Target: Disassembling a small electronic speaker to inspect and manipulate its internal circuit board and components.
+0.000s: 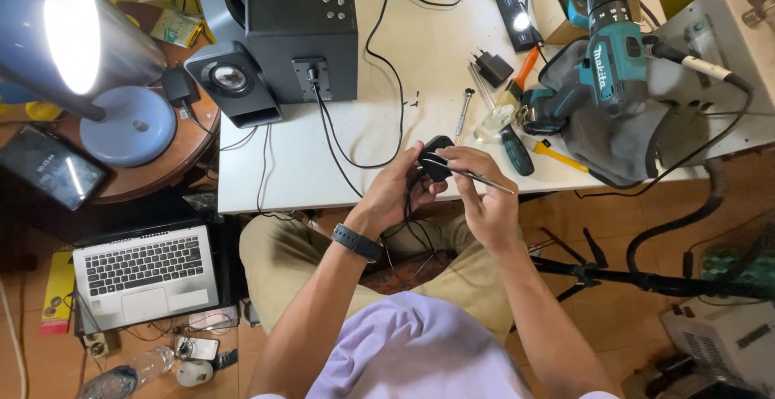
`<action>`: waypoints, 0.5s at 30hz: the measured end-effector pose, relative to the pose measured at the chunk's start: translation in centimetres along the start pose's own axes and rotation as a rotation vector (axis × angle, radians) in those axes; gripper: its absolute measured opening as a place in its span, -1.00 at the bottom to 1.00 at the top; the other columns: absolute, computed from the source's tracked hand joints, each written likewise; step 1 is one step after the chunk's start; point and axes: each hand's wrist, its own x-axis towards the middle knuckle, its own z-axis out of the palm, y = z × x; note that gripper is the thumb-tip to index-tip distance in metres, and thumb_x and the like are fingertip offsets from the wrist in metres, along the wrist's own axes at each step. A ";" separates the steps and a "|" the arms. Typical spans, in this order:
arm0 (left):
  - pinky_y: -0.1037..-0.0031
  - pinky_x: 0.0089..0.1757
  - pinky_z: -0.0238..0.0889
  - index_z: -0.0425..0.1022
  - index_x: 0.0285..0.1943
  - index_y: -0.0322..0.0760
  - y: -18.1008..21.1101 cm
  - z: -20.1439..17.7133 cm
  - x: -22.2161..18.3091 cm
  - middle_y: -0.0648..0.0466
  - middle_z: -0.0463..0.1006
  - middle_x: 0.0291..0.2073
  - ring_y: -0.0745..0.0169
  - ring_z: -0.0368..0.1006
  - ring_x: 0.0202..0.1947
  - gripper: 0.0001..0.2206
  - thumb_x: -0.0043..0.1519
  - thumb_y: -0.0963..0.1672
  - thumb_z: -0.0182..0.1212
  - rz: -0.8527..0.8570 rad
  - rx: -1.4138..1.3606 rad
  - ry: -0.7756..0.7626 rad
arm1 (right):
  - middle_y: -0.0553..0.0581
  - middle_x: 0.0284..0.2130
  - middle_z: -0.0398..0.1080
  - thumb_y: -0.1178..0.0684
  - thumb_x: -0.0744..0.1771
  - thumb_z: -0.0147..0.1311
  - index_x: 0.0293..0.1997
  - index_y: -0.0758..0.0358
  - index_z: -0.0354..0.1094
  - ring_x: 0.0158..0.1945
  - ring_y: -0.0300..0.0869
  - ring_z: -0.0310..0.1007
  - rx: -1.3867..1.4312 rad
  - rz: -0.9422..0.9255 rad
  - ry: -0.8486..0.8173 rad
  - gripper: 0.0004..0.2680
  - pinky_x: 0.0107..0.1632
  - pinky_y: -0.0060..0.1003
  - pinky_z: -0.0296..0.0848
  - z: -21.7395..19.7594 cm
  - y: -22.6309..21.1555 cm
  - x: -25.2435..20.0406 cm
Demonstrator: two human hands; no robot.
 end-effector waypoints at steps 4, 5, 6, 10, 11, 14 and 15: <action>0.63 -0.53 0.13 0.44 -0.20 -0.22 1.3 1.8 -1.7 0.04 0.44 -0.44 0.20 0.50 -0.44 -0.60 0.33 0.13 0.07 -0.018 0.043 -0.011 | 0.39 -0.14 0.53 0.23 0.41 0.00 -0.07 0.43 0.32 -0.15 0.04 0.61 0.078 0.109 -0.001 -0.93 -0.20 -0.15 0.60 -0.5 1.0 -0.4; 0.64 -0.54 0.12 0.45 -0.21 -0.23 1.6 2.6 -2.3 0.05 0.44 -0.45 0.20 0.50 -0.45 -0.59 0.33 0.14 0.07 -0.034 0.069 -0.021 | 0.38 -0.16 0.54 0.23 0.42 -0.01 -0.05 0.41 0.23 -0.19 -0.03 0.60 0.138 0.129 0.009 -0.93 -0.26 -0.24 0.59 -0.6 1.1 -0.5; 0.65 -0.54 0.11 0.46 -0.22 -0.24 2.0 3.3 -2.8 0.06 0.43 -0.45 0.20 0.50 -0.46 -0.57 0.33 0.15 0.06 -0.051 0.095 -0.031 | 0.38 -0.17 0.54 0.23 0.42 -0.02 -0.03 0.38 0.14 -0.22 -0.10 0.59 0.198 0.149 0.018 -0.91 -0.33 -0.32 0.57 -0.6 1.3 -0.5; 0.68 -0.55 0.10 0.46 -0.22 -0.25 1.7 2.7 -2.8 0.05 0.47 -0.45 0.22 0.52 -0.46 -0.53 0.32 0.18 0.04 -0.077 0.160 -0.046 | 0.41 -0.17 0.55 0.24 0.42 -0.01 -0.06 0.40 0.12 -0.15 -0.02 0.62 0.172 0.135 -0.010 -0.90 -0.36 -0.31 0.56 -1.5 2.1 0.0; 0.69 -0.56 0.12 0.48 -0.20 -0.28 1.5 2.4 -2.7 0.03 0.49 -0.42 0.23 0.52 -0.44 -0.53 0.34 0.17 0.02 -0.068 0.161 -0.091 | 0.40 -0.18 0.55 0.24 0.42 -0.01 -0.06 0.39 0.11 -0.12 -0.03 0.62 0.184 0.140 -0.026 -0.89 -0.28 -0.29 0.56 -1.6 1.9 0.2; 0.71 -0.57 0.15 0.51 -0.18 -0.31 1.4 1.9 -2.5 0.01 0.52 -0.40 0.24 0.53 -0.42 -0.51 0.37 0.15 -0.02 -0.059 0.169 -0.144 | 0.38 -0.19 0.55 0.22 0.42 0.00 -0.07 0.38 0.10 -0.07 0.00 0.61 0.225 0.151 -0.052 -0.88 -0.14 -0.24 0.55 -1.8 2.1 0.3; 0.71 -0.57 0.17 0.52 -0.17 -0.32 1.5 1.8 -2.5 0.01 0.53 -0.39 0.25 0.53 -0.42 -0.51 0.37 0.15 -0.03 -0.059 0.176 -0.152 | 0.38 -0.19 0.56 0.21 0.41 0.00 -0.07 0.37 0.10 -0.05 0.03 0.62 0.255 0.157 -0.062 -0.88 -0.08 -0.22 0.55 -1.8 2.4 0.3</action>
